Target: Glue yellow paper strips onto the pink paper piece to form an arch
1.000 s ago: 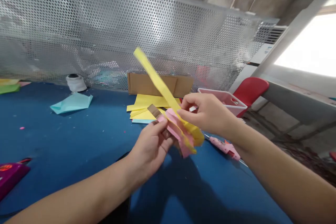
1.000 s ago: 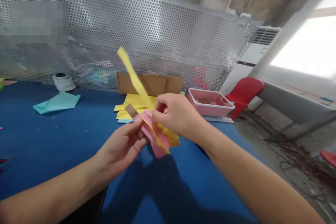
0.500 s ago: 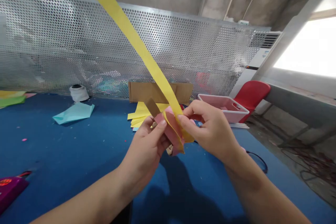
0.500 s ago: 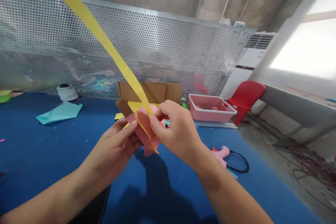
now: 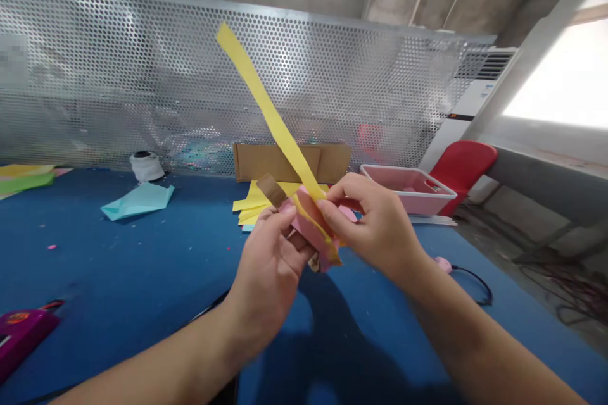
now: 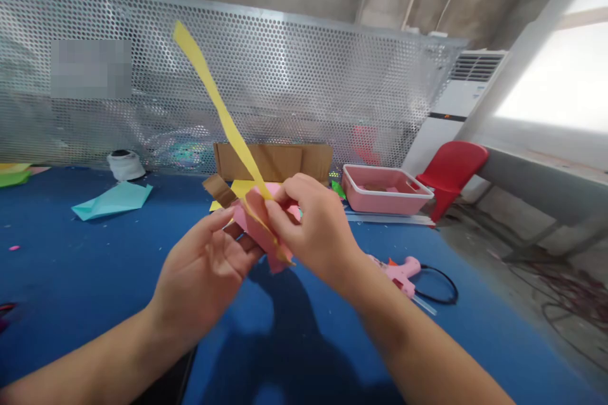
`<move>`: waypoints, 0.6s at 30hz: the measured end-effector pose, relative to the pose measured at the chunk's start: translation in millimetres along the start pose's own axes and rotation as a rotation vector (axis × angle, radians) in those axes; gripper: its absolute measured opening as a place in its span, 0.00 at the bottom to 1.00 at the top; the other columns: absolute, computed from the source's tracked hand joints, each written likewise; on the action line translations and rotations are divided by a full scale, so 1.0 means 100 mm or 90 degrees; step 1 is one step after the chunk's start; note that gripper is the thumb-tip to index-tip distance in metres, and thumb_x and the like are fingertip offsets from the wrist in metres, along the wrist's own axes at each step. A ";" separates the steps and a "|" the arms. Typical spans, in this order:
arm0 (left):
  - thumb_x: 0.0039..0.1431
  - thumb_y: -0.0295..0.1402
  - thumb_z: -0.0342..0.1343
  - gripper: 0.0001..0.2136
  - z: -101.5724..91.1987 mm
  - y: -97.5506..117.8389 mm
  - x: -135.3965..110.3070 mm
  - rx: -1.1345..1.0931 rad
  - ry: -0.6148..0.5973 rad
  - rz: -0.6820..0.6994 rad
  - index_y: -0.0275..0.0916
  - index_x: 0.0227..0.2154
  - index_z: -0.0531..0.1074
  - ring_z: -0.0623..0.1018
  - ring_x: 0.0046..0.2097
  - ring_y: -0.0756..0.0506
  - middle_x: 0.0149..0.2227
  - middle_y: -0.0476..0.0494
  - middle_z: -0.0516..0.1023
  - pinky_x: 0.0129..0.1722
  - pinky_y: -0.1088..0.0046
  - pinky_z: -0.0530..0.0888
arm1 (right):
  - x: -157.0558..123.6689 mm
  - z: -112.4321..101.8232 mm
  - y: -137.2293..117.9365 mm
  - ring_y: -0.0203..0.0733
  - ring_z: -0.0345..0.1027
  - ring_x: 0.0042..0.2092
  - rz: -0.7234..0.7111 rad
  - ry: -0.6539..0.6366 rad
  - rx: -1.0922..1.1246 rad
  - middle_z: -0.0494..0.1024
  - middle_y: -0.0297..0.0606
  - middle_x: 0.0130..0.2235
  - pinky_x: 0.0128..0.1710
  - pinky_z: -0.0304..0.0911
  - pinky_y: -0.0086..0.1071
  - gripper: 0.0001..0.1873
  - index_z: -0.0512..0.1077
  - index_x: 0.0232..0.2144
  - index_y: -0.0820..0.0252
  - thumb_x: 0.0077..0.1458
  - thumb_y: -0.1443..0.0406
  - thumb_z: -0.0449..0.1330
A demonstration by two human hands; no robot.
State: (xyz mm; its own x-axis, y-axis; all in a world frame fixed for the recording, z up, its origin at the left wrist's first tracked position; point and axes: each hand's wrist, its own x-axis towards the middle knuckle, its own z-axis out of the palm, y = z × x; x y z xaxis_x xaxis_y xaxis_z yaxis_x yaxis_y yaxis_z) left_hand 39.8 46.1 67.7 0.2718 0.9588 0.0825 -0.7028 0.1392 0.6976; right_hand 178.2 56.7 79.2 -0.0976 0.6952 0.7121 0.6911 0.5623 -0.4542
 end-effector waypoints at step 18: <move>0.55 0.27 0.52 0.05 -0.19 -0.22 -0.32 -0.026 0.000 -0.128 0.36 0.28 0.73 0.77 0.30 0.48 0.27 0.48 0.76 0.34 0.68 0.78 | -0.65 -0.05 0.20 0.40 0.68 0.37 -0.054 0.023 -0.024 0.75 0.37 0.33 0.39 0.62 0.34 0.06 0.70 0.32 0.56 0.58 0.67 0.53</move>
State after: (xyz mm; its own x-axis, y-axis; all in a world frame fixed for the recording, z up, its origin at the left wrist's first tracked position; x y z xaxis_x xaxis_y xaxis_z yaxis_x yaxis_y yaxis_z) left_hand 34.0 17.6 36.2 0.4093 0.9107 -0.0550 -0.6605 0.3374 0.6707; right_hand 201.7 20.3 26.3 -0.1308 0.6286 0.7666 0.7083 0.6003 -0.3715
